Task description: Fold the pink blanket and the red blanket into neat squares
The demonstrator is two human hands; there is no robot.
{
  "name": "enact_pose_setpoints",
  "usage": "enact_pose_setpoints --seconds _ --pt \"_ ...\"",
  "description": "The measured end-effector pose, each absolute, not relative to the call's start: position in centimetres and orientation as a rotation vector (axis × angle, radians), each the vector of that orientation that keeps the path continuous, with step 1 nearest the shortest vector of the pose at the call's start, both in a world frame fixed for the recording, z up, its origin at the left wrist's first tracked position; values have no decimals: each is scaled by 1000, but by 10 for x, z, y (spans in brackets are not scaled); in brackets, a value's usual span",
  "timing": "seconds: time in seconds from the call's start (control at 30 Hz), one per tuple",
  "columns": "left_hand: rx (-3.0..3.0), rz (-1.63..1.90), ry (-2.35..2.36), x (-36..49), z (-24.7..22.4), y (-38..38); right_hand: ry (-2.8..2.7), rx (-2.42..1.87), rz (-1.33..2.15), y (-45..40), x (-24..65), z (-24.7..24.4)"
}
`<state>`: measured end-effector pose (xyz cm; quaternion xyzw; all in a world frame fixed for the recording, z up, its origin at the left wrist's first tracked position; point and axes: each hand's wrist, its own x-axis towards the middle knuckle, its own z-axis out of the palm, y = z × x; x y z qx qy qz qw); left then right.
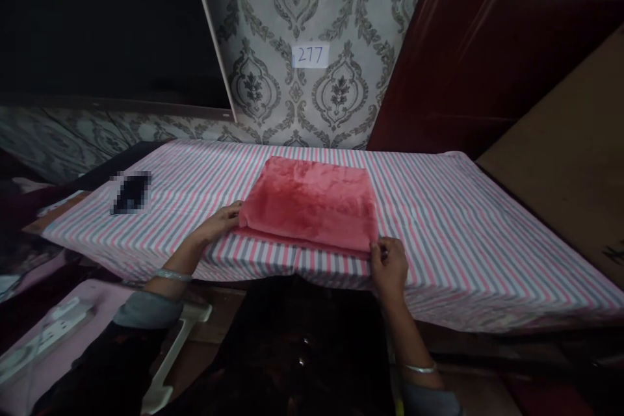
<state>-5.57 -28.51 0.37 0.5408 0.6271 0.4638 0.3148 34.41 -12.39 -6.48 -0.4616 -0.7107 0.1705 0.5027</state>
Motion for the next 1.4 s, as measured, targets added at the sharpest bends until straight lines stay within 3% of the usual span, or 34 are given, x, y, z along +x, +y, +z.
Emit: enact_pose_setpoints --seconds 0.1,0.33,0.57,0.83,1.03,1.13,1.27,1.4 --pt "1375 1376 1670 -59 2 -287 -1632 -1131 358 -120 348 -65" --pt "1407 1185 1736 -58 -2 -293 -1700 -1195 508 -122 352 -76" --pt "1451 1401 1685 -66 14 -288 -1649 -1058 486 -125 352 -50" --pt "1452 1163 1759 -72 -5 -301 -1715 -1157 565 -119 362 -74" --pt "1637 1288 2355 -58 20 -280 -1943 -1012 164 -108 345 -43" --pt "1991 1001 2452 -26 26 -253 -2198 -1047 -23 -102 312 -24" --pt "1931 491 2605 0 5 -233 -2428 -1225 -142 -101 277 -28" --pt "1877 371 2627 -1 -20 -237 -2505 -1270 -145 -104 272 -46"
